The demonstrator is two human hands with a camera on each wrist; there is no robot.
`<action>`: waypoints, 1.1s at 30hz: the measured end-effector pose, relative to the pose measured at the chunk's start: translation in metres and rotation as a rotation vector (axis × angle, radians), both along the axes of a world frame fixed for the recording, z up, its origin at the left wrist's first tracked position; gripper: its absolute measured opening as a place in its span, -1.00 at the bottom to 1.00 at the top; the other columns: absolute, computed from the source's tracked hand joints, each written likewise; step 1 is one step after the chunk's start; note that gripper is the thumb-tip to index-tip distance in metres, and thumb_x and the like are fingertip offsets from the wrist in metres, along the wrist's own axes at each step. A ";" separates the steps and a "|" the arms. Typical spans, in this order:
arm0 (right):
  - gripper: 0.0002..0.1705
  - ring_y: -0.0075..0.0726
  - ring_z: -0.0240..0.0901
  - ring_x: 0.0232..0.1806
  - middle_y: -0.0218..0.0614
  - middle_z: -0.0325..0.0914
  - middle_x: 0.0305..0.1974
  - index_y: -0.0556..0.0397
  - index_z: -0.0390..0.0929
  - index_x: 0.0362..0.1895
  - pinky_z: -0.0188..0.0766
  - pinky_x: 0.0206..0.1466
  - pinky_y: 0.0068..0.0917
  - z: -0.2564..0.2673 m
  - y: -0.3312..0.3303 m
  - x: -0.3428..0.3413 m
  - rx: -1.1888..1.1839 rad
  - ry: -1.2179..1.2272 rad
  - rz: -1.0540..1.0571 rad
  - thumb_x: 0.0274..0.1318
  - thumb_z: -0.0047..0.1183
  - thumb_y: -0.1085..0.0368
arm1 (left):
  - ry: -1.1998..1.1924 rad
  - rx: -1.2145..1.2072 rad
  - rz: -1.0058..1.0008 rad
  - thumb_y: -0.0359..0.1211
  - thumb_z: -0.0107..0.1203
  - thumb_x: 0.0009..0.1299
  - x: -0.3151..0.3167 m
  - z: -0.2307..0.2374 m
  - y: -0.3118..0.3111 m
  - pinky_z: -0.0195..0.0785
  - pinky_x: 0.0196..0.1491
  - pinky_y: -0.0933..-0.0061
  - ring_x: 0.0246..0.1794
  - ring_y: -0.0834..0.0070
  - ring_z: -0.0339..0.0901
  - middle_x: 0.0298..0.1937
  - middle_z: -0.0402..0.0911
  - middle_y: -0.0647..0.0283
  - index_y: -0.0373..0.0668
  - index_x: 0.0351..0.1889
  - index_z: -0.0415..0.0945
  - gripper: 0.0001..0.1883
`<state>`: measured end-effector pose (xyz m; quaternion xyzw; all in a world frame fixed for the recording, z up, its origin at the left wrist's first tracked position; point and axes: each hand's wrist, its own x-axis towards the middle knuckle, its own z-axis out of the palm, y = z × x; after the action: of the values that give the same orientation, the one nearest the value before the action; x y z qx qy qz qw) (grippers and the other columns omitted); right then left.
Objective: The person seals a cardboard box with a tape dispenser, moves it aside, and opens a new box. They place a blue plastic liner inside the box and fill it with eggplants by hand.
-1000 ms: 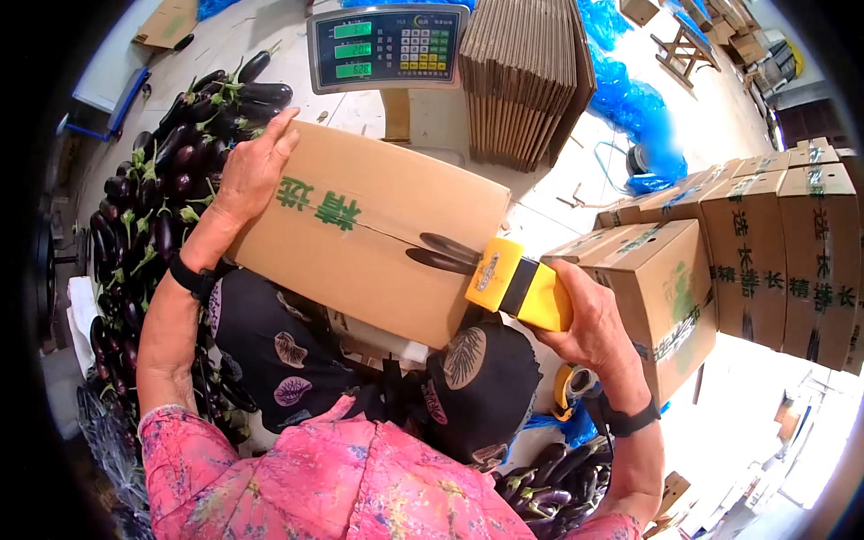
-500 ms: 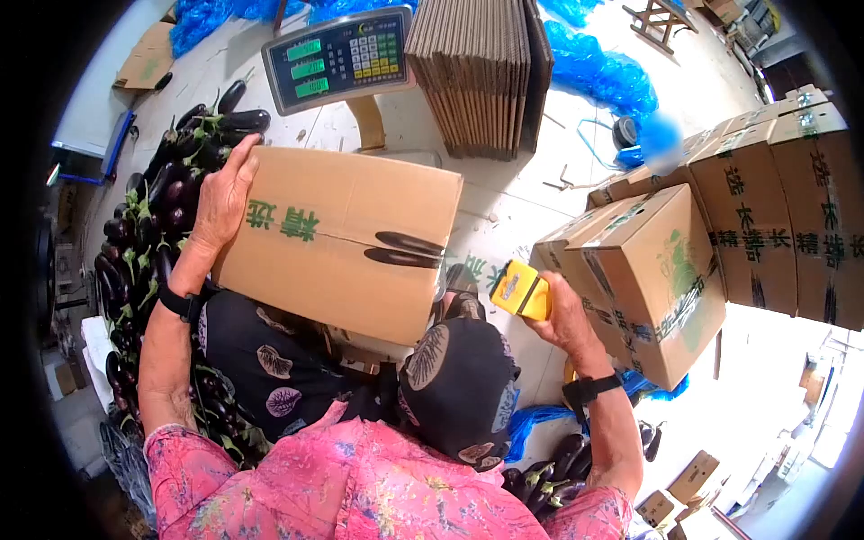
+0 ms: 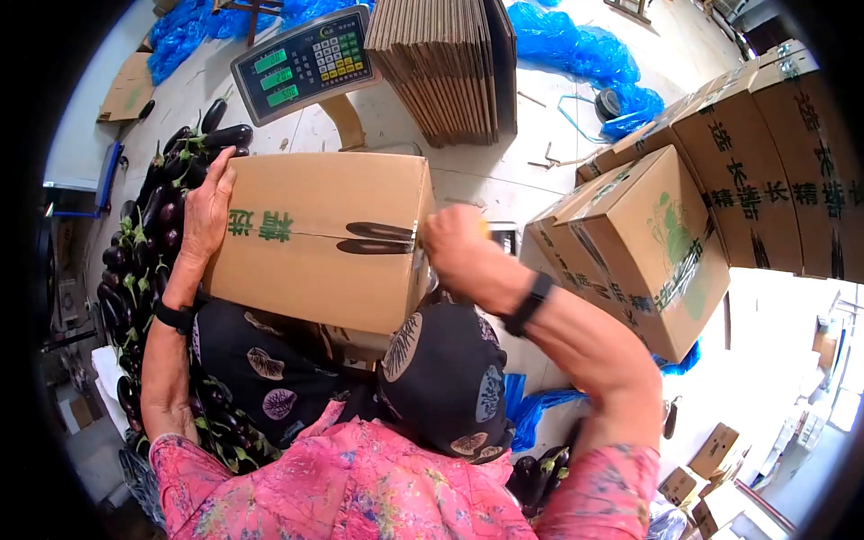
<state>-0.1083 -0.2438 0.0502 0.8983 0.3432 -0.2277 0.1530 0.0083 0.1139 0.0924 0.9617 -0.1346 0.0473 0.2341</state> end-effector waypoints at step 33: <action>-0.13 -0.51 0.35 -0.02 -0.25 0.44 0.03 0.20 0.32 0.23 0.36 -0.04 -0.48 -0.162 -0.002 0.041 1.554 0.894 -1.269 0.07 0.29 -0.19 | 0.105 -0.218 0.057 0.00 -0.26 0.61 0.012 -0.017 0.096 0.20 0.27 0.40 0.19 0.37 0.40 0.16 0.50 0.15 -0.22 0.30 0.37 -0.45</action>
<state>-0.0677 -0.2461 -0.1120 0.5991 -0.1072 -0.2918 -0.7379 0.0204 0.2098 0.0754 0.9351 -0.0889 0.0177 0.3426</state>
